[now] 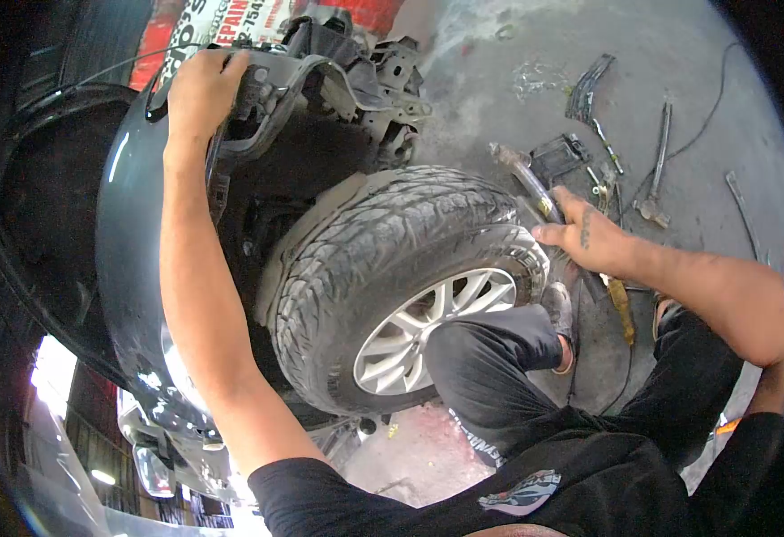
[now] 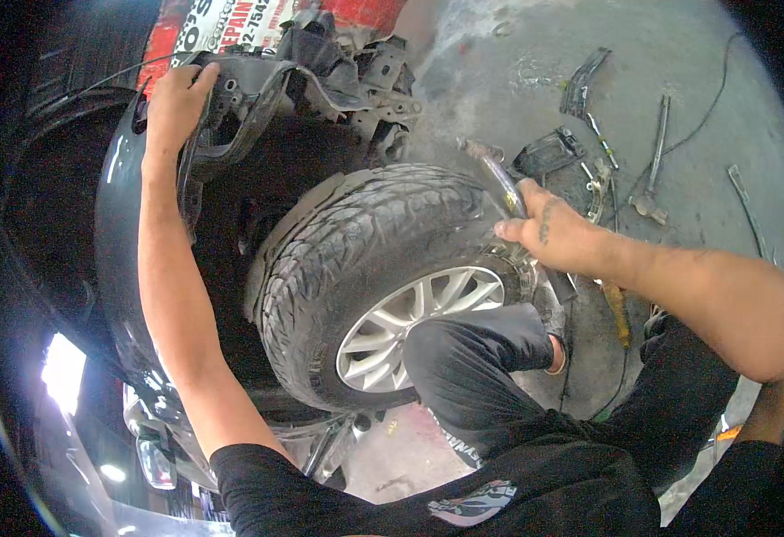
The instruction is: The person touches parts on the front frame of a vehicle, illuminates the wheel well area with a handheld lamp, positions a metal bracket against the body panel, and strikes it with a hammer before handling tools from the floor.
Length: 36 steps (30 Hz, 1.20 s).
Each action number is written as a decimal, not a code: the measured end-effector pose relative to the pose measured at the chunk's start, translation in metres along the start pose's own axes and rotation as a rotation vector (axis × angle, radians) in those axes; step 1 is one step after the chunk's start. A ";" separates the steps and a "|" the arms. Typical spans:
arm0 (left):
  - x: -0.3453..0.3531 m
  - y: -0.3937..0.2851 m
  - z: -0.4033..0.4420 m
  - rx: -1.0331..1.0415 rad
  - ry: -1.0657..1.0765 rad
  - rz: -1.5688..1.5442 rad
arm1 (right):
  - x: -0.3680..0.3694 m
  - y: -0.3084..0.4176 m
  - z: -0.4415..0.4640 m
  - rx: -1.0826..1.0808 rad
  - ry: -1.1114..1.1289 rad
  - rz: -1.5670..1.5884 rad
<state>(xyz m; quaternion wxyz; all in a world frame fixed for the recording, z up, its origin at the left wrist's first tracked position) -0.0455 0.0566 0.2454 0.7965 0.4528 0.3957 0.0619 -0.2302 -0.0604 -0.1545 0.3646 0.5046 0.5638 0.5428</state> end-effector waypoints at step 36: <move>0.074 -0.325 -0.182 -0.533 0.134 -2.828 | -0.017 0.078 -0.040 -0.341 -0.424 -0.289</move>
Point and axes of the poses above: each hand's wrist, its own z-axis towards the middle knuckle, its own x-axis out of the palm, y = z × x, the point moved 7 cm from there along z, towards the middle knuckle, and after that the axes turned 6 degrees about z, right-handed, at the moved point
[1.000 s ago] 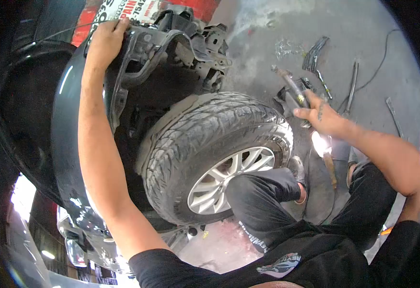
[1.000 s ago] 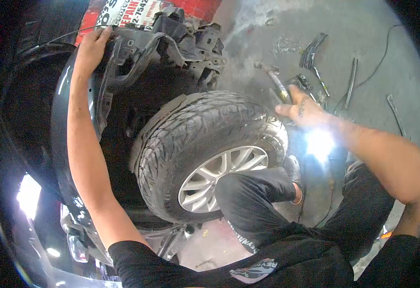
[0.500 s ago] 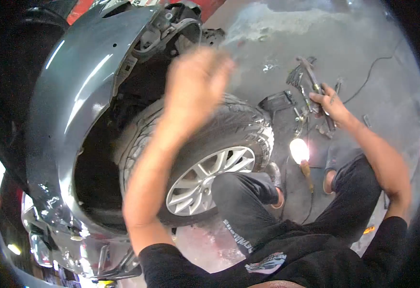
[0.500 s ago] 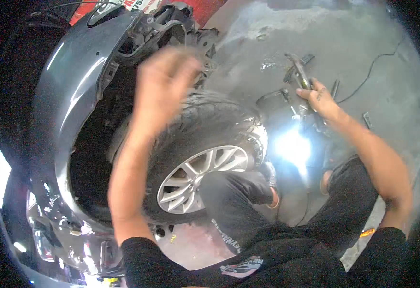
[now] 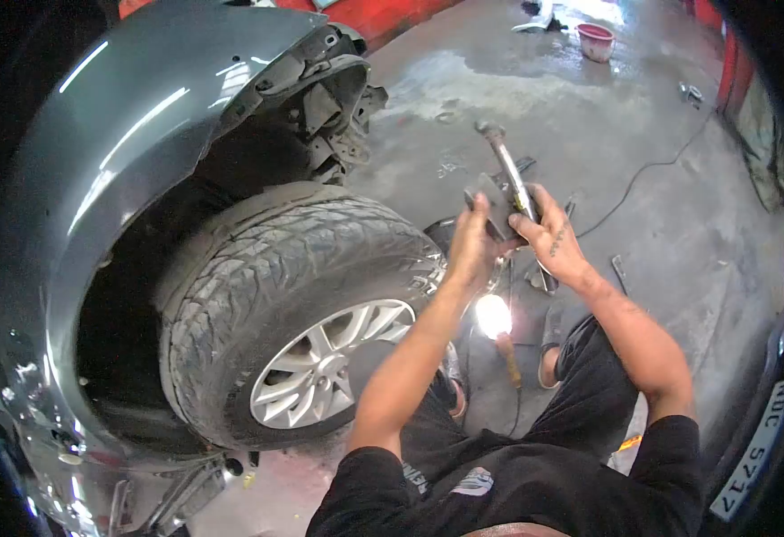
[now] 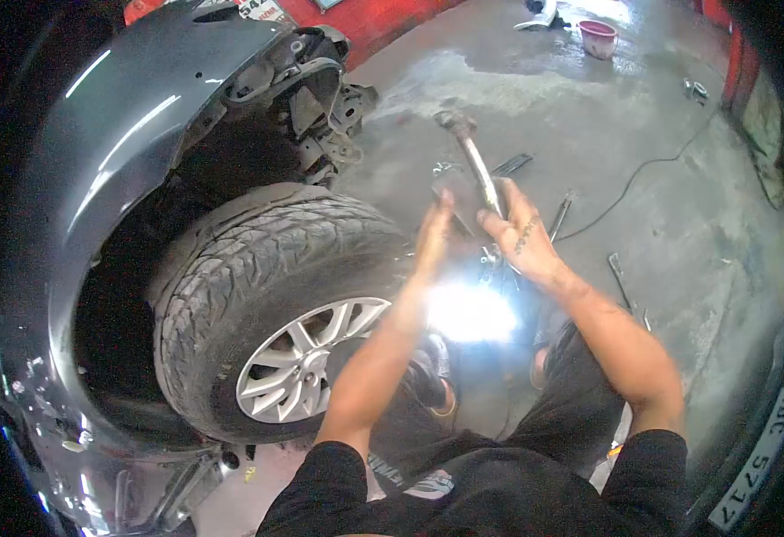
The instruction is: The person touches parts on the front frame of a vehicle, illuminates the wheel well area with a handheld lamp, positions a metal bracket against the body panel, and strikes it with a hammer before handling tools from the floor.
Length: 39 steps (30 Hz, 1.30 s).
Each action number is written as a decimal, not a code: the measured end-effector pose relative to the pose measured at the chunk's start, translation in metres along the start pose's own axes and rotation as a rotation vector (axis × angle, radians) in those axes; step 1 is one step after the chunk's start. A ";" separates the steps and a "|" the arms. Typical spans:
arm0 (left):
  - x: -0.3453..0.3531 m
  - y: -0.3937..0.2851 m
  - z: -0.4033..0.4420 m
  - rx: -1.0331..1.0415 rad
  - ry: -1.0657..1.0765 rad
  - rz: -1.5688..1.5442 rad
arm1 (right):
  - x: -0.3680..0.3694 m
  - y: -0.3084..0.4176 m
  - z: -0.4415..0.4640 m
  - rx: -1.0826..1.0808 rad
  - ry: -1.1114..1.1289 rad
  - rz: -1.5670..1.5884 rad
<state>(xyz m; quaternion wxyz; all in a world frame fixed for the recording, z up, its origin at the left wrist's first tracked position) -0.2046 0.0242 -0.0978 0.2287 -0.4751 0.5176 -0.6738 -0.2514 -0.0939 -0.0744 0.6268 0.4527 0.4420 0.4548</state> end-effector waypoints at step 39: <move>-0.023 -0.235 0.108 0.512 0.073 -0.107 | -0.033 -0.021 0.019 -0.158 -0.030 -0.334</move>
Point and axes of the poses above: each hand's wrist, its own z-axis towards the middle knuckle, its own x-axis out of the palm, y = z × x, the point moved 7 cm from there along z, towards the middle knuckle, and after that the axes turned 6 degrees about z, right-handed, at the moved point
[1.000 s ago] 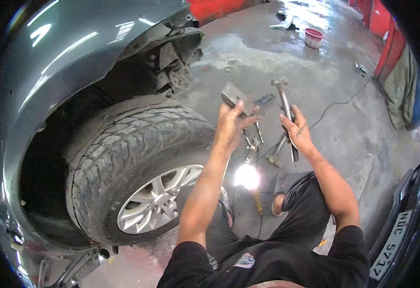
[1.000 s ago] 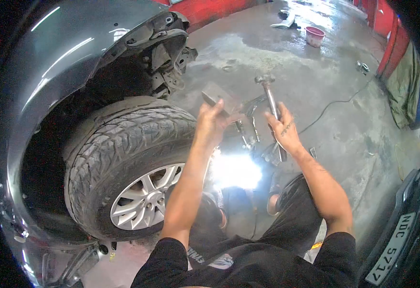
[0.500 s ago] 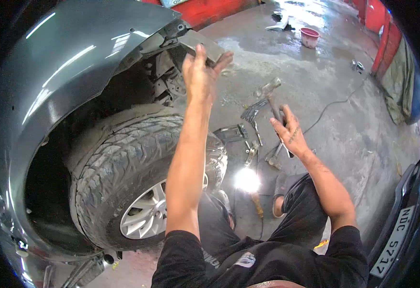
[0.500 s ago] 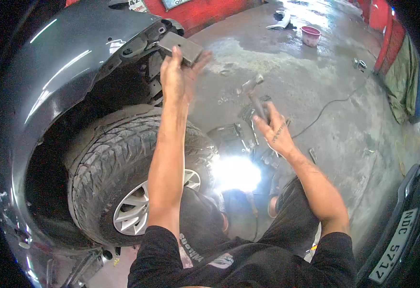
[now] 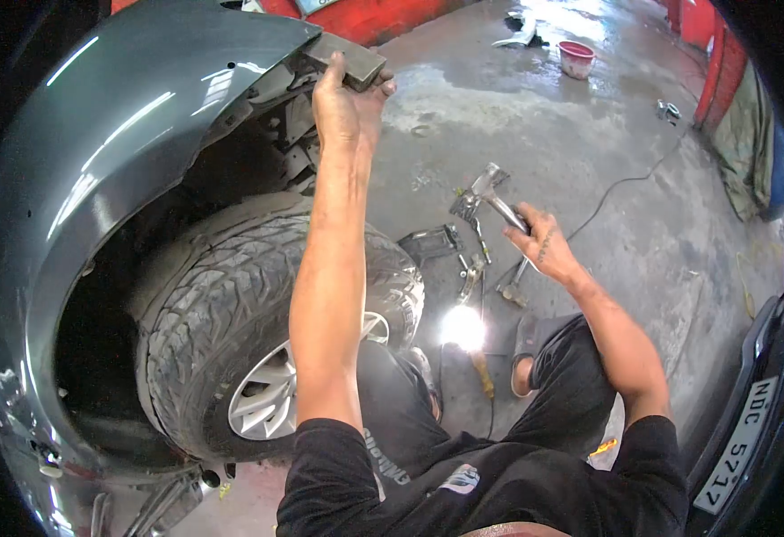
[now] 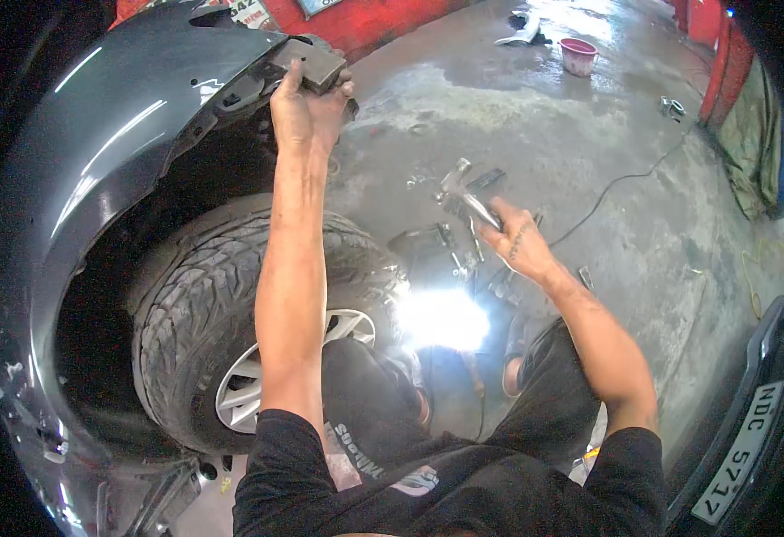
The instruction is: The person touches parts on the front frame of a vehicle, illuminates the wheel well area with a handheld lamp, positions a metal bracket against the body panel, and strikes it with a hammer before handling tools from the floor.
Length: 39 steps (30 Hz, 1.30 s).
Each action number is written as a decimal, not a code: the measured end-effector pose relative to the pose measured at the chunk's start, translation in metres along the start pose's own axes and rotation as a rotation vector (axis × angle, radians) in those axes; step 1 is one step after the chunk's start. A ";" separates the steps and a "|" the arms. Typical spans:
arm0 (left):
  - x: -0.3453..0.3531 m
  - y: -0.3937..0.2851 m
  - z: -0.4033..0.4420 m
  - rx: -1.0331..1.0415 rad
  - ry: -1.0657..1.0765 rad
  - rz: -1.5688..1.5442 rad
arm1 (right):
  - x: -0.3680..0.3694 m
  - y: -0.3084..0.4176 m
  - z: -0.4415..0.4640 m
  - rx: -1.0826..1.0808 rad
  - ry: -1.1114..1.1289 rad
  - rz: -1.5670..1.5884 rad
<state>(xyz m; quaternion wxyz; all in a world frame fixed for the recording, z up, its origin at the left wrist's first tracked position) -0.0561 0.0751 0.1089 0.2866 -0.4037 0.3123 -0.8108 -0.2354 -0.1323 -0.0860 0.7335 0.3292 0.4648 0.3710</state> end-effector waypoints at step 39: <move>-0.011 0.007 -0.004 -0.001 -0.017 -0.058 | -0.025 0.162 0.065 -0.543 0.523 -0.968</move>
Point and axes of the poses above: each hand's wrist, its own z-axis towards the middle knuckle, its own x-axis out of the palm, y = z × x, the point moved 7 cm from there along z, towards the middle knuckle, and after that the axes turned 6 degrees about z, right-handed, at the moved point
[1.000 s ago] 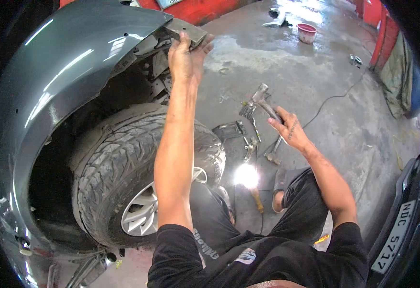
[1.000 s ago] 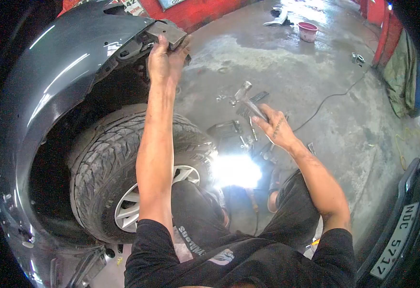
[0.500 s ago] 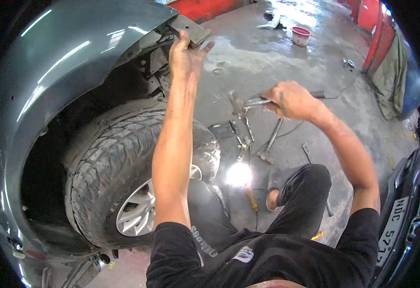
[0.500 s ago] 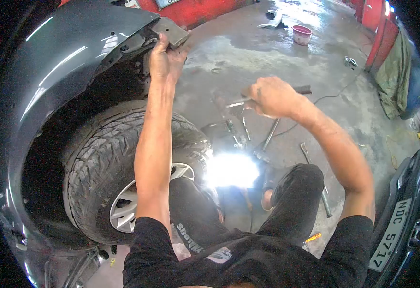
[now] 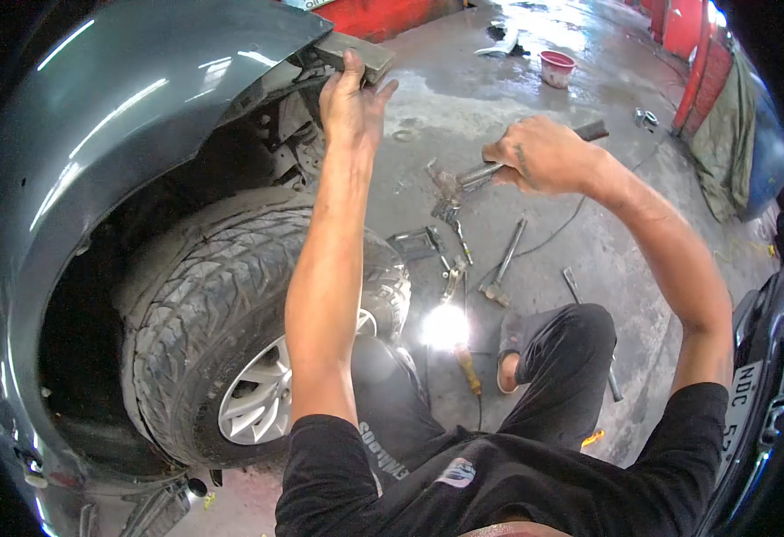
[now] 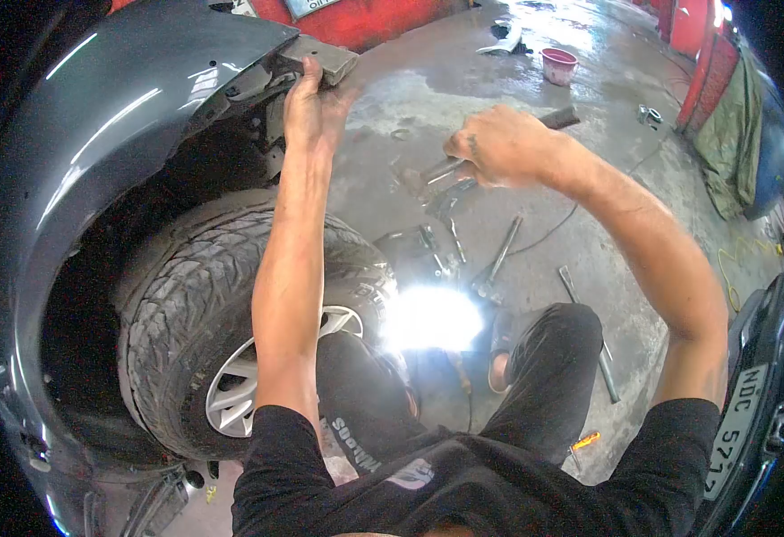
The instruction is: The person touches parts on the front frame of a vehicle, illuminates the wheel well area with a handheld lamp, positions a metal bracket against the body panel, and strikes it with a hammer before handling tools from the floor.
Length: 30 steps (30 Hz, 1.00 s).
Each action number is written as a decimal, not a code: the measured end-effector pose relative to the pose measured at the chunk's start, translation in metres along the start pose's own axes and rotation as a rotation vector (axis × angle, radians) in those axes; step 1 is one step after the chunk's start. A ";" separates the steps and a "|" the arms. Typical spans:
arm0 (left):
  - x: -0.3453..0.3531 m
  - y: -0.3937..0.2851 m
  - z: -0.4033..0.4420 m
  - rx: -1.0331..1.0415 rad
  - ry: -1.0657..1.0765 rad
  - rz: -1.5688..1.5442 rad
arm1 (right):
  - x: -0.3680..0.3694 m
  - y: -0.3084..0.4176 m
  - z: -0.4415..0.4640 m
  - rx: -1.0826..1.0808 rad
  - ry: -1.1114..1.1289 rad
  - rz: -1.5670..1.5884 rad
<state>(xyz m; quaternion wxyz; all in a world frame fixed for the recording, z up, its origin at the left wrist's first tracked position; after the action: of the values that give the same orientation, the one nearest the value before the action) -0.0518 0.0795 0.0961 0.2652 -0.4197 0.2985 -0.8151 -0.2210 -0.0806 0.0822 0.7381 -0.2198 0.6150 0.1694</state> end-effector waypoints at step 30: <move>0.001 0.006 -0.002 0.098 0.072 0.043 | -0.103 -0.016 0.026 -0.079 -0.452 -0.123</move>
<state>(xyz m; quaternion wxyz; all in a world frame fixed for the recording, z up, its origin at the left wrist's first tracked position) -0.0529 0.0749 0.0912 0.2921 -0.3702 0.2765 -0.8374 -0.2100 -0.0777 0.1889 0.8567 -0.2419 0.4126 0.1932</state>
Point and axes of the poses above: each hand's wrist, its own z-axis towards the middle knuckle, its own x-axis out of the palm, y = z × x, the point moved 7 cm from there along z, towards the middle knuckle, and after that the axes turned 6 degrees about z, right-handed, at the moved point
